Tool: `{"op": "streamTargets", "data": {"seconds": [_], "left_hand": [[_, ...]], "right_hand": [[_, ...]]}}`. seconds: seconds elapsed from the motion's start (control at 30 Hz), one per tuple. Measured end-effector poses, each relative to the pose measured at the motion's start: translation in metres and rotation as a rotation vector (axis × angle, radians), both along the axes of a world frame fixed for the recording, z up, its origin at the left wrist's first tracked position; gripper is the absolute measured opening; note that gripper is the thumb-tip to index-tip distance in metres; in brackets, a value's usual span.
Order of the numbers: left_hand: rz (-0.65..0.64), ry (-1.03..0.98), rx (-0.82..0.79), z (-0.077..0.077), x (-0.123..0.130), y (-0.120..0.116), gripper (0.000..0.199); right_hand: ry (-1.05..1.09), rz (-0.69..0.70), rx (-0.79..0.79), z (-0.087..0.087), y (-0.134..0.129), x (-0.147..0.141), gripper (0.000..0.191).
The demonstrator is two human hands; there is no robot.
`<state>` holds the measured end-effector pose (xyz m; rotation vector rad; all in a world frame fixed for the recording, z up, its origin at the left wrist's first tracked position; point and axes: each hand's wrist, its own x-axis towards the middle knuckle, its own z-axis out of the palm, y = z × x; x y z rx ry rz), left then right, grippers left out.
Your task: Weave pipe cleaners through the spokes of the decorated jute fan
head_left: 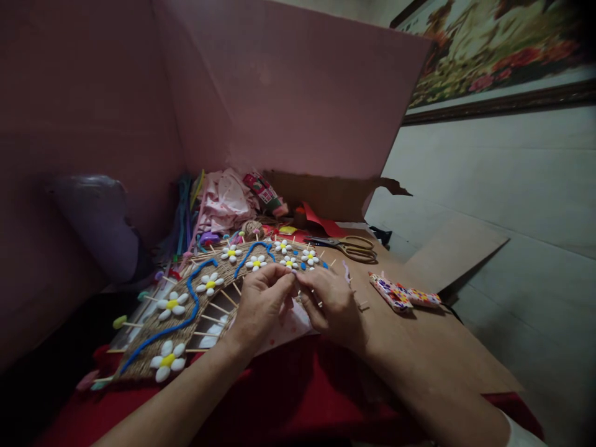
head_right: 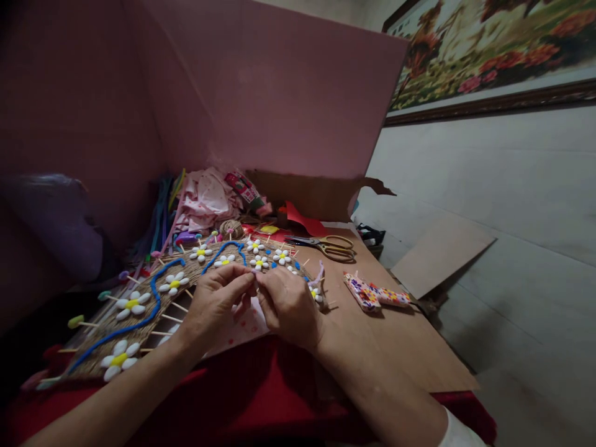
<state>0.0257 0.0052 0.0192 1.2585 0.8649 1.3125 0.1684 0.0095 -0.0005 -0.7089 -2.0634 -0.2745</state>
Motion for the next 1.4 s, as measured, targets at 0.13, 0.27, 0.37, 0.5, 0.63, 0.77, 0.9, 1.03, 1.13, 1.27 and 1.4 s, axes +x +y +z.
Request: {"op": "streamTargets", "data": {"seconds": [0.13, 0.27, 0.37, 0.5, 0.63, 0.77, 0.9, 1.03, 1.13, 1.27, 1.4], "left_hand": [[-0.047, 0.066, 0.021, -0.003, 0.001, 0.003, 0.018], [0.011, 0.253, 0.125, -0.005, -0.002, 0.006, 0.014], [0.074, 0.423, 0.26, -0.005, -0.004, 0.006, 0.013], [0.114, 0.666, 0.408, -0.003, -0.008, 0.003, 0.019], [0.082, 0.659, 0.399, 0.001, -0.01, 0.002, 0.022], [0.029, 0.388, 0.219, 0.003, -0.008, 0.001, 0.023], [0.041, 0.214, 0.12, 0.003, -0.003, -0.001, 0.021], [0.077, 0.11, 0.104, 0.001, 0.0, -0.002, 0.021], [0.051, 0.102, 0.108, -0.001, 0.0, 0.0, 0.022], [0.12, 0.311, 0.243, -0.003, -0.002, 0.001, 0.019], [0.19, 0.543, 0.411, -0.003, -0.005, 0.002, 0.014]], "right_hand": [[-0.06, -0.056, -0.011, 0.002, 0.001, 0.004, 0.013], [-0.121, -0.141, -0.008, 0.008, 0.001, 0.007, 0.016], [-0.17, -0.184, 0.045, 0.012, 0.002, 0.008, 0.018], [-0.199, -0.199, 0.109, 0.014, 0.004, 0.008, 0.02], [-0.137, -0.152, 0.126, 0.012, 0.007, 0.011, 0.014], [-0.057, -0.112, 0.089, 0.01, 0.006, 0.011, 0.009], [-0.061, -0.067, 0.045, 0.005, 0.002, 0.006, 0.011], [-0.058, -0.085, 0.056, 0.001, -0.001, -0.001, 0.013], [-0.074, -0.115, 0.045, 0.003, -0.002, -0.002, 0.013], [-0.114, -0.193, 0.062, 0.008, 0.0, 0.004, 0.015], [-0.179, -0.218, 0.152, 0.011, 0.003, 0.008, 0.018]]}}
